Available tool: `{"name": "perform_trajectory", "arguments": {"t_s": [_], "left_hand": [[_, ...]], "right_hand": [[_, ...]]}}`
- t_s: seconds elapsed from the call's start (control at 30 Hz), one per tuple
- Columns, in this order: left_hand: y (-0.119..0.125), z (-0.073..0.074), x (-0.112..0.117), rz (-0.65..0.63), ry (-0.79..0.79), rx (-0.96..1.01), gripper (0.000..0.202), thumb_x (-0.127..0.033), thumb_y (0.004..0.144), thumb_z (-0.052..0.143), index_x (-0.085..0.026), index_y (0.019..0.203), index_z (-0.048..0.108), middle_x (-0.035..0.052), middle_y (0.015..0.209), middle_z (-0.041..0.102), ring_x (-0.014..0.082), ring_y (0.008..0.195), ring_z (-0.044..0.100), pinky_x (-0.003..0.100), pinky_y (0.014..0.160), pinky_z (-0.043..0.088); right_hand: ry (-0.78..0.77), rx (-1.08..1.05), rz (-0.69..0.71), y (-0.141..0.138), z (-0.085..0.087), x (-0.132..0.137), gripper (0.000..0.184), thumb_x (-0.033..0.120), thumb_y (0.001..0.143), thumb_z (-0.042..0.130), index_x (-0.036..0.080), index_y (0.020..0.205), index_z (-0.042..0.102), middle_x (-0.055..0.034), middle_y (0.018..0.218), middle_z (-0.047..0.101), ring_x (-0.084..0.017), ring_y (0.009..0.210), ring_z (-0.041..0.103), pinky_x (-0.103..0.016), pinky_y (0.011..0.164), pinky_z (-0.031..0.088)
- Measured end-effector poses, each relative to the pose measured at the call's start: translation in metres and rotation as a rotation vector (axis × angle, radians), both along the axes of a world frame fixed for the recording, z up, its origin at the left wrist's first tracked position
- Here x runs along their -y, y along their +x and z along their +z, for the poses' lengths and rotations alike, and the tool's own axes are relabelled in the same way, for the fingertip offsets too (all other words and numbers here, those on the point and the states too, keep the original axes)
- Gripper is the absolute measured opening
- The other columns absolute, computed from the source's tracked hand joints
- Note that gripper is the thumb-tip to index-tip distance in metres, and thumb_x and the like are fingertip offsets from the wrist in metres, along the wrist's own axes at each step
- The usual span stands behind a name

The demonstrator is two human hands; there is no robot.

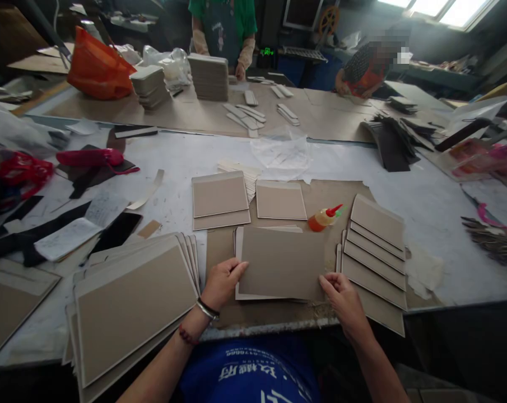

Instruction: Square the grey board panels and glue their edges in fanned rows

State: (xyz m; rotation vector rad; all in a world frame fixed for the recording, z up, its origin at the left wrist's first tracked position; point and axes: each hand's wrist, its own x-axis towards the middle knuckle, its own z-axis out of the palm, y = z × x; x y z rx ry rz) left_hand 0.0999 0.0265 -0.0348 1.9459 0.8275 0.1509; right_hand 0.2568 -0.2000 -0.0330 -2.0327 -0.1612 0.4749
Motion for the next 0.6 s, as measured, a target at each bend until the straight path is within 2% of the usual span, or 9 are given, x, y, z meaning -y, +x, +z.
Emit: {"name": "perform_trajectory", "arguments": {"t_s": [0.1,0.23,0.37,0.6], "left_hand": [[0.004,-0.011,0.002,0.056,0.055,-0.055,0.037,-0.046,0.077,0.042,-0.019,0.052,0.041,-0.0049,0.050,0.035,0.0107,0.054,0.036,0.024,0.055,0.025],[0.004,-0.019,0.006,0.082,0.126,-0.135,0.031,-0.038,0.079,0.042,-0.019,0.055,0.043,-0.0038,0.052,0.041,0.0115,0.056,0.040,0.024,0.056,0.026],[0.002,-0.022,0.007,0.047,0.175,-0.209,0.024,-0.029,0.081,0.043,-0.019,0.060,0.046,-0.0025,0.057,0.047,0.0121,0.059,0.044,0.023,0.058,0.028],[0.004,-0.023,0.007,-0.030,0.234,-0.308,0.020,-0.027,0.084,0.044,-0.020,0.065,0.048,-0.0012,0.061,0.053,0.0138,0.063,0.049,0.024,0.060,0.030]], "right_hand": [[-0.083,0.047,0.089,0.008,-0.017,-0.001,0.034,0.052,0.065,0.056,0.019,0.073,0.050,0.0000,0.062,0.054,-0.016,0.060,0.051,-0.028,0.055,0.040],[-0.145,0.091,0.179,0.018,-0.031,-0.006,0.034,0.052,0.065,0.052,0.019,0.071,0.049,-0.0019,0.064,0.055,-0.018,0.062,0.052,-0.030,0.058,0.040],[-0.213,0.150,0.235,0.025,-0.038,-0.010,0.032,0.051,0.066,0.049,0.020,0.071,0.050,-0.0039,0.068,0.057,-0.019,0.064,0.053,-0.031,0.061,0.041],[-0.276,0.200,0.275,0.029,-0.047,-0.012,0.025,0.046,0.067,0.046,0.021,0.069,0.046,-0.0035,0.068,0.056,-0.019,0.065,0.052,-0.032,0.063,0.040]]}}
